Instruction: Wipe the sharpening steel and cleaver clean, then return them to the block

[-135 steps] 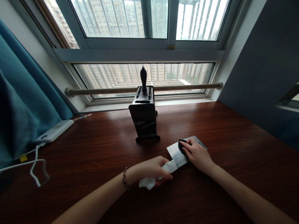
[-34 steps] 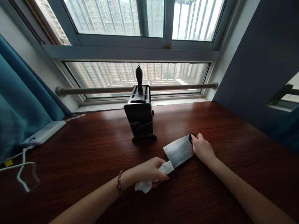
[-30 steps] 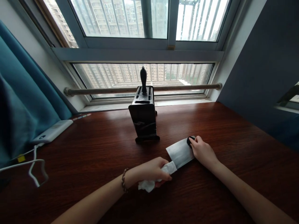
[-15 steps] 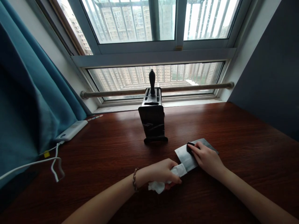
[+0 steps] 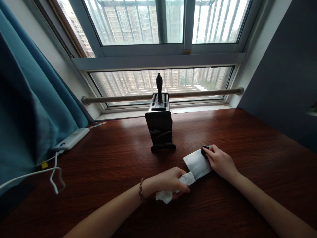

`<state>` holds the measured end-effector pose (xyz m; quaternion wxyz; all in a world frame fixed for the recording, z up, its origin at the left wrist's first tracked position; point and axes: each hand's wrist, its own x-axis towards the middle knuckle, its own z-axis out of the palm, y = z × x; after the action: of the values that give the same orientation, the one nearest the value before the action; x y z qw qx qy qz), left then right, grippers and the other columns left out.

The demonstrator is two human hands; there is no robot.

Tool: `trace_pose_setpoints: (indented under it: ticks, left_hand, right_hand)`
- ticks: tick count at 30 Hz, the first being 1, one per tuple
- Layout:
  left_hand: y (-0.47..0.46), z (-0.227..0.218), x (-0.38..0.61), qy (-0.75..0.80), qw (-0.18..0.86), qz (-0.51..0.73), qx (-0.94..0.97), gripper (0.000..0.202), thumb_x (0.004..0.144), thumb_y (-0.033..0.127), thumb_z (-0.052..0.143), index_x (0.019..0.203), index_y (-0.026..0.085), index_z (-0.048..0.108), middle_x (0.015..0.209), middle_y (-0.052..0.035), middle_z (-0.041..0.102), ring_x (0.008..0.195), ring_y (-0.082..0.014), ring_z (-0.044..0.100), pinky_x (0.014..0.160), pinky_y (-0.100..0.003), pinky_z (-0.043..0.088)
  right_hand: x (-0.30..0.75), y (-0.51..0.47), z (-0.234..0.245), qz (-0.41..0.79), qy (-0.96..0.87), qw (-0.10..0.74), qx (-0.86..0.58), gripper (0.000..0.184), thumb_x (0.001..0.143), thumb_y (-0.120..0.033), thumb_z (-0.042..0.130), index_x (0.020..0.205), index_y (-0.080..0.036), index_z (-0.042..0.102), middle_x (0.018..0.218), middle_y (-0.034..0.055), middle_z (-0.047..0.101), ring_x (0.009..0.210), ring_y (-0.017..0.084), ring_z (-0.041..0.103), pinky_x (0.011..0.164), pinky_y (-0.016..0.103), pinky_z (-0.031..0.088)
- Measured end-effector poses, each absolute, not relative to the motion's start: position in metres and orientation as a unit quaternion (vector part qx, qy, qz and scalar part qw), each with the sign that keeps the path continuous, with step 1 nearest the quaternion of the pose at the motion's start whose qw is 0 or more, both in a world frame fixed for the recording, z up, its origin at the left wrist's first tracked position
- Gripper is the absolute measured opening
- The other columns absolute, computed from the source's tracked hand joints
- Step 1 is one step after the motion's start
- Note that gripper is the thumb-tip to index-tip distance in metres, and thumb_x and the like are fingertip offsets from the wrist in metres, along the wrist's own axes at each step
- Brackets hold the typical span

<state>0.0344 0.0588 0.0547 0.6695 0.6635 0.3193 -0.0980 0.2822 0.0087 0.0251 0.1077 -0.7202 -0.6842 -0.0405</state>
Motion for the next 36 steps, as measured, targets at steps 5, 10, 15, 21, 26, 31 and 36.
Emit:
trace_pose_setpoints:
  ticks: [5, 10, 15, 21, 26, 31, 36]
  left_hand:
    - [0.058, 0.055, 0.036, 0.309, 0.67, -0.094, 0.668, 0.022, 0.063, 0.031, 0.065, 0.07, 0.016, 0.051, 0.054, 0.0035, 0.053, 0.041, -0.0088, 0.048, 0.035, -0.019, 0.038]
    - [0.057, 0.057, 0.037, 0.313, 0.656, -0.089, 0.681, 0.021, 0.064, 0.032, 0.064, 0.07, 0.016, 0.051, 0.056, 0.0033, 0.053, 0.042, -0.0091, 0.048, 0.036, -0.02, 0.039]
    - [0.055, 0.058, 0.037, 0.308, 0.644, -0.09, 0.695, 0.018, 0.064, 0.03, 0.063, 0.068, 0.016, 0.051, 0.054, 0.0033, 0.052, 0.041, -0.0087, 0.047, 0.036, -0.02, 0.038]
    - [0.054, 0.06, 0.039, 0.313, 0.644, -0.083, 0.693, 0.016, 0.064, 0.026, 0.062, 0.071, 0.016, 0.051, 0.054, 0.0041, 0.052, 0.041, -0.0087, 0.047, 0.036, -0.019, 0.037]
    - [0.054, 0.061, 0.038, 0.315, 0.645, -0.094, 0.69, 0.018, 0.064, 0.026, 0.062, 0.072, 0.016, 0.05, 0.054, 0.0039, 0.053, 0.042, -0.0088, 0.048, 0.036, -0.019, 0.037]
    - [0.055, 0.059, 0.039, 0.318, 0.639, -0.091, 0.694, 0.018, 0.064, 0.027, 0.062, 0.072, 0.017, 0.05, 0.055, 0.0042, 0.052, 0.042, -0.0082, 0.048, 0.036, -0.018, 0.035]
    - [0.055, 0.057, 0.039, 0.317, 0.64, -0.091, 0.694, 0.02, 0.065, 0.031, 0.062, 0.071, 0.017, 0.049, 0.055, 0.0041, 0.052, 0.041, -0.0088, 0.047, 0.036, -0.02, 0.036]
  right_hand:
    - [0.246, -0.003, 0.036, 0.05, -0.798, 0.145, -0.583, 0.04, 0.092, -0.021, 0.038, 0.127, -0.027, 0.055, 0.102, 0.0054, 0.054, 0.086, 0.017, 0.056, 0.071, 0.029, 0.042]
    - [0.241, -0.004, 0.037, 0.009, -0.752, 0.146, -0.643, 0.038, 0.093, -0.024, 0.036, 0.125, -0.026, 0.056, 0.099, 0.0066, 0.054, 0.083, 0.019, 0.056, 0.065, 0.03, 0.041]
    - [0.239, -0.008, 0.039, 0.046, -0.814, 0.15, -0.559, 0.041, 0.092, -0.023, 0.037, 0.13, -0.028, 0.052, 0.102, 0.0079, 0.052, 0.088, 0.019, 0.054, 0.073, 0.03, 0.043]
    - [0.24, -0.007, 0.039, 0.033, -0.793, 0.166, -0.585, 0.041, 0.094, -0.024, 0.035, 0.131, -0.027, 0.051, 0.102, 0.007, 0.052, 0.086, 0.018, 0.055, 0.071, 0.029, 0.044]
    - [0.243, -0.007, 0.036, 0.023, -0.808, 0.16, -0.567, 0.041, 0.094, -0.024, 0.035, 0.132, -0.026, 0.05, 0.103, 0.0079, 0.052, 0.088, 0.019, 0.054, 0.073, 0.03, 0.044]
    - [0.24, -0.009, 0.037, 0.017, -0.825, 0.146, -0.546, 0.041, 0.095, -0.024, 0.033, 0.133, -0.025, 0.049, 0.103, 0.008, 0.052, 0.089, 0.019, 0.054, 0.073, 0.029, 0.044]
    - [0.259, -0.001, 0.036, -0.039, -0.755, 0.13, -0.641, 0.038, 0.096, -0.028, 0.033, 0.128, -0.025, 0.054, 0.1, 0.0061, 0.054, 0.082, 0.018, 0.056, 0.061, 0.028, 0.039]
